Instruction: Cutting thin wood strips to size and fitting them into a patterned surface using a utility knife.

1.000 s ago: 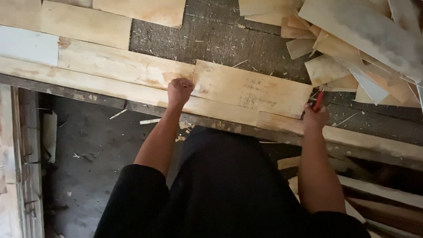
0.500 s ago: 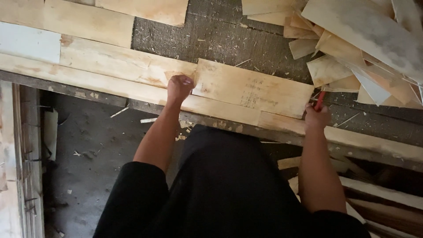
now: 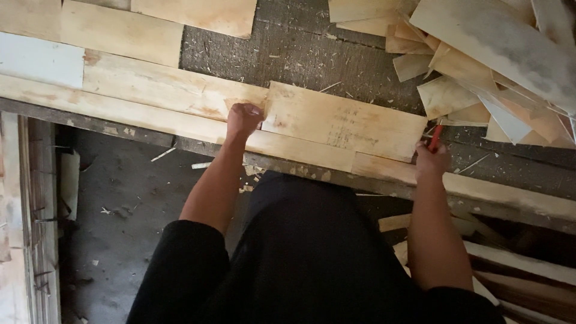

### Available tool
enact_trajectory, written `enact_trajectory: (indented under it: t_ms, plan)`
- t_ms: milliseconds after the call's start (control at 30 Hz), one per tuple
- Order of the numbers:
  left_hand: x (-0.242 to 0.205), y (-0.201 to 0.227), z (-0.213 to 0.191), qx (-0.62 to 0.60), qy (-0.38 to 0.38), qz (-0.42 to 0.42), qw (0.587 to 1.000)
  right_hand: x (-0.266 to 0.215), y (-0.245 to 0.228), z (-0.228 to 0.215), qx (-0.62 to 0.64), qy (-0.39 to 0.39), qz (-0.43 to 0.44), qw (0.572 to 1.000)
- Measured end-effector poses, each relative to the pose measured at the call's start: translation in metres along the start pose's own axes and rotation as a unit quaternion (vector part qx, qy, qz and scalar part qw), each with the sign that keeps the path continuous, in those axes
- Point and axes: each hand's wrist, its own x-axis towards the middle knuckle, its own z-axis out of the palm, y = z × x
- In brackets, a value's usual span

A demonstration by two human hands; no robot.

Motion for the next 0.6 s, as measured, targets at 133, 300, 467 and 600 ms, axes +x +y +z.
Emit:
enact_trajectory:
  t_ms: [133,300,467,600]
  plan:
    - [0.003,0.001,-0.002,0.02,-0.021,-0.011,1.0,-0.003,-0.006,0.0,-0.019,-0.003,-0.036,0.999]
    - [0.006,-0.009,0.002,0.014,-0.038,0.011,0.999,-0.011,-0.019,-0.003,0.033,0.026,0.033,0.999]
    - [0.002,-0.009,0.006,-0.001,-0.025,0.025,0.999,0.004,-0.003,-0.002,0.034,0.011,0.026,0.999]
    - [-0.004,-0.002,0.004,-0.005,0.003,0.008,1.0,0.0,-0.006,-0.002,0.017,0.027,0.037,0.999]
